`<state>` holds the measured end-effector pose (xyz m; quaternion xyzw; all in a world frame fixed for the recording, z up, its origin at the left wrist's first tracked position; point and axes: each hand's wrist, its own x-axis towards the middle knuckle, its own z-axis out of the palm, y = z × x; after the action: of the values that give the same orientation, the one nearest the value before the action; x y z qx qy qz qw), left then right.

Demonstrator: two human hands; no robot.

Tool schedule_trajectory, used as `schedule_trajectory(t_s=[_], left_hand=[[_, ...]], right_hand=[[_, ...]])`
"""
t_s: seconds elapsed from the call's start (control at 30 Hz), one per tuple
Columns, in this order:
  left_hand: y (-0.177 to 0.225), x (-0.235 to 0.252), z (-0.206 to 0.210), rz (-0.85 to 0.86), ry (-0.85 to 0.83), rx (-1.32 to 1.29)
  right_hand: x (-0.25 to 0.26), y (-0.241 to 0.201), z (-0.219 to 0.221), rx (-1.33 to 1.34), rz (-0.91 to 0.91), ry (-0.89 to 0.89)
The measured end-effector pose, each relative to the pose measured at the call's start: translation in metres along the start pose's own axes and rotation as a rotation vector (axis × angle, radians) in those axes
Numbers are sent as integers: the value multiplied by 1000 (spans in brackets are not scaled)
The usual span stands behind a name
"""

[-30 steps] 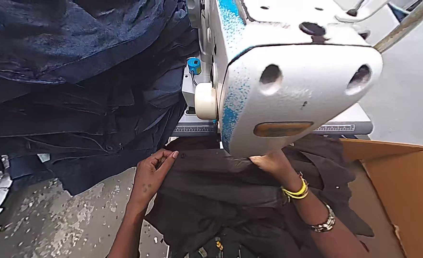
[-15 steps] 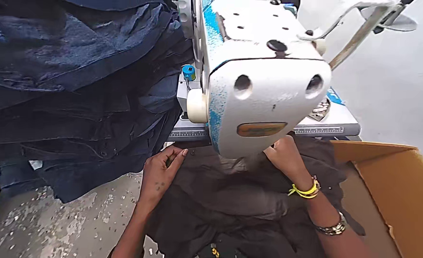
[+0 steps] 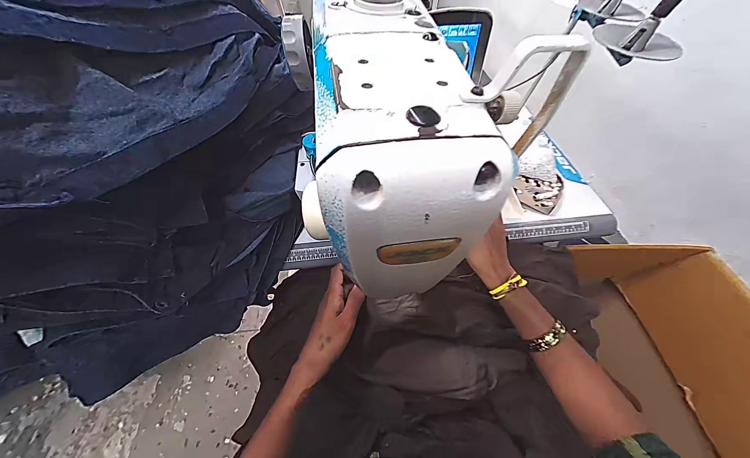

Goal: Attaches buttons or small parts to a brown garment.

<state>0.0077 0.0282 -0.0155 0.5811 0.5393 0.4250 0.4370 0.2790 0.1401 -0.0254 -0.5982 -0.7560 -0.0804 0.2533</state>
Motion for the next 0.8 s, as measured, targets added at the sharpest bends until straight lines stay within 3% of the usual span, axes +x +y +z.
schedule_trajectory(t_s=[0.1, 0.2, 0.37, 0.47, 0.57, 0.63, 0.73, 0.8], left_hand=[[-3, -2, 8, -2, 73, -43], [-6, 3, 11, 23, 128, -72], [-11, 9, 7, 31, 148, -33], [0, 9, 0, 75, 125, 168], [14, -18, -8, 357, -31, 284], [21, -34, -9, 444, -142, 249], [18, -37, -8, 403, -98, 225], [19, -37, -13, 418, -79, 157]], right_hand=[[-10, 10, -6, 167, -34, 119], [-16, 12, -24, 294, 45, 202], [-17, -10, -54, 393, 62, 210], [-17, -35, -58, 370, -93, 228], [-31, -63, -52, 260, -456, 303], [-39, -81, -44, 257, -683, 310], [-31, -91, -45, 236, -676, 287], [-35, -91, -47, 406, -580, 191]])
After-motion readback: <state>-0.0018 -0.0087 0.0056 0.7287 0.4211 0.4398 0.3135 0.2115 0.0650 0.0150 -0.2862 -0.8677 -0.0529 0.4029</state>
